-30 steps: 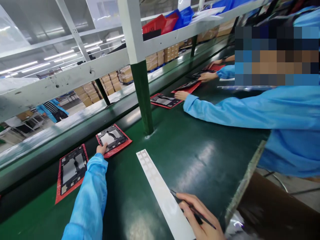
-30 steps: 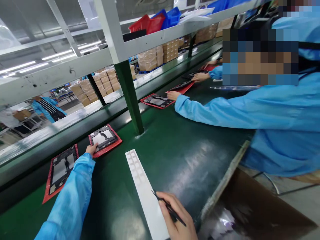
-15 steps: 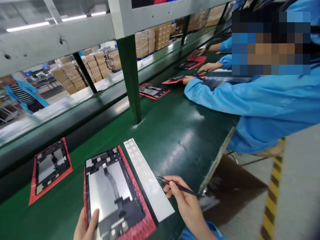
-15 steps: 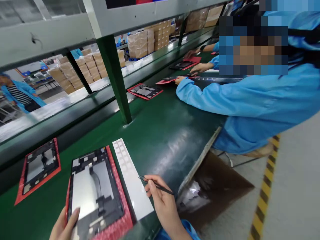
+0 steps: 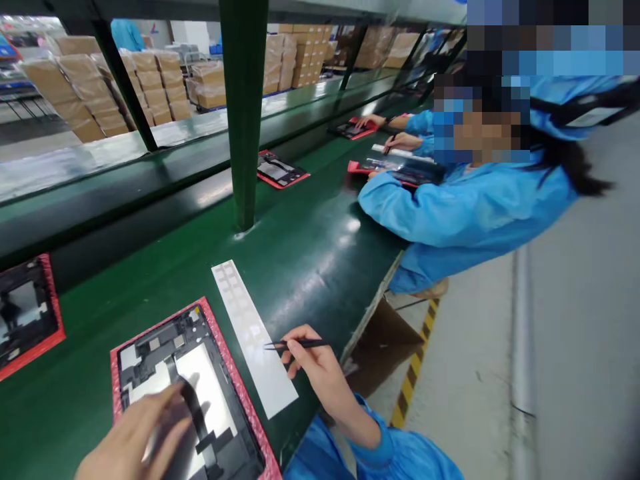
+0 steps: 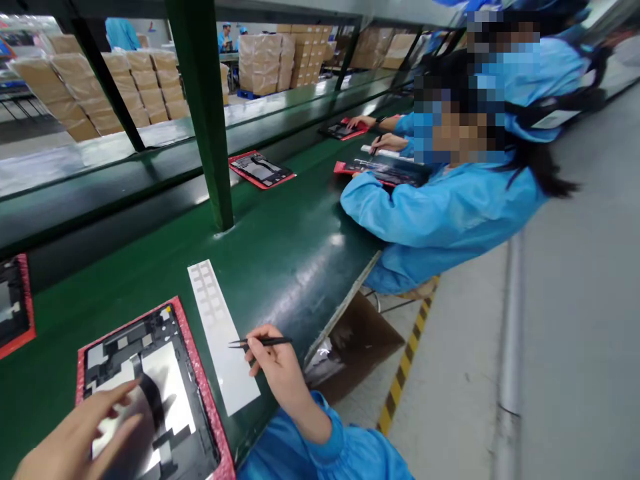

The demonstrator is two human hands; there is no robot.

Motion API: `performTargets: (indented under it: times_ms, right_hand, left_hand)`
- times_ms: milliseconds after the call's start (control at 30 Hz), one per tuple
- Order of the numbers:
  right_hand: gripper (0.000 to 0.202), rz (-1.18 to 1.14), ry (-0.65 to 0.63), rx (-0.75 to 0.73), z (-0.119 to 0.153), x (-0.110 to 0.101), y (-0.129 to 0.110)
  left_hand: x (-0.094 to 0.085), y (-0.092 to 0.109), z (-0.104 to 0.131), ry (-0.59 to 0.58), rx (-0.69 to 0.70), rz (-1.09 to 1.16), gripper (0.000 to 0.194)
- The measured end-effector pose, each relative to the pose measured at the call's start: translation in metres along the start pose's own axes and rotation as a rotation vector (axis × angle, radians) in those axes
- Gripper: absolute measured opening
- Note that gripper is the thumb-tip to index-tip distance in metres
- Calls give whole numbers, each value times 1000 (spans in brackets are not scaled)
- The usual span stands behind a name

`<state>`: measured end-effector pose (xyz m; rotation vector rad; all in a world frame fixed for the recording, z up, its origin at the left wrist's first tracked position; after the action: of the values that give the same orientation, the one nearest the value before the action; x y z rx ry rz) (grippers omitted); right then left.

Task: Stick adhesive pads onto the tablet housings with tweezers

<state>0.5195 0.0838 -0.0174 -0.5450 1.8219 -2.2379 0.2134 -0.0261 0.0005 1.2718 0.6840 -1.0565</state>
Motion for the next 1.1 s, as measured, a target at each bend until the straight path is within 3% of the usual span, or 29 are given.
performTargets:
  times_ms: [67, 133, 233, 433, 933, 1100]
  right_hand:
    - [33, 1, -17, -5, -8, -5, -6]
    - [34, 32, -16, -18, -16, -11, -9]
    - [36, 130, -6, -29, -28, -19, -12]
    - [26, 342, -5, -31, -43, -22, -13]
    - [24, 496, 11, -30, -40, -19, -14]
    - [27, 540, -15, -98, -40, -18, -17]
  left_hand:
    - [2, 46, -40, -29, 166, -92, 34]
    - [7, 83, -73, -8, 309, -210, 32]
    - [20, 109, -105, -34, 439, -364, 42]
    - [42, 103, -113, -90, 478, -398, 48]
    - [40, 105, -111, -126, 478, -417, 48]
    - [40, 106, -111, -107, 454, -363, 47]
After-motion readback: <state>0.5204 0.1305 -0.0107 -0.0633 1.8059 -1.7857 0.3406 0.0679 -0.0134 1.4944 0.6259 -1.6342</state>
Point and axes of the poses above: each hand's wrist, its own z-axis away from the middle knuckle, its own x-axis out of the palm, y = z × x, the point moved 2 cm from there along -z, towards the middle knuckle, and after that the axes turned 15 degrees about -y, right-handed, at the moved point
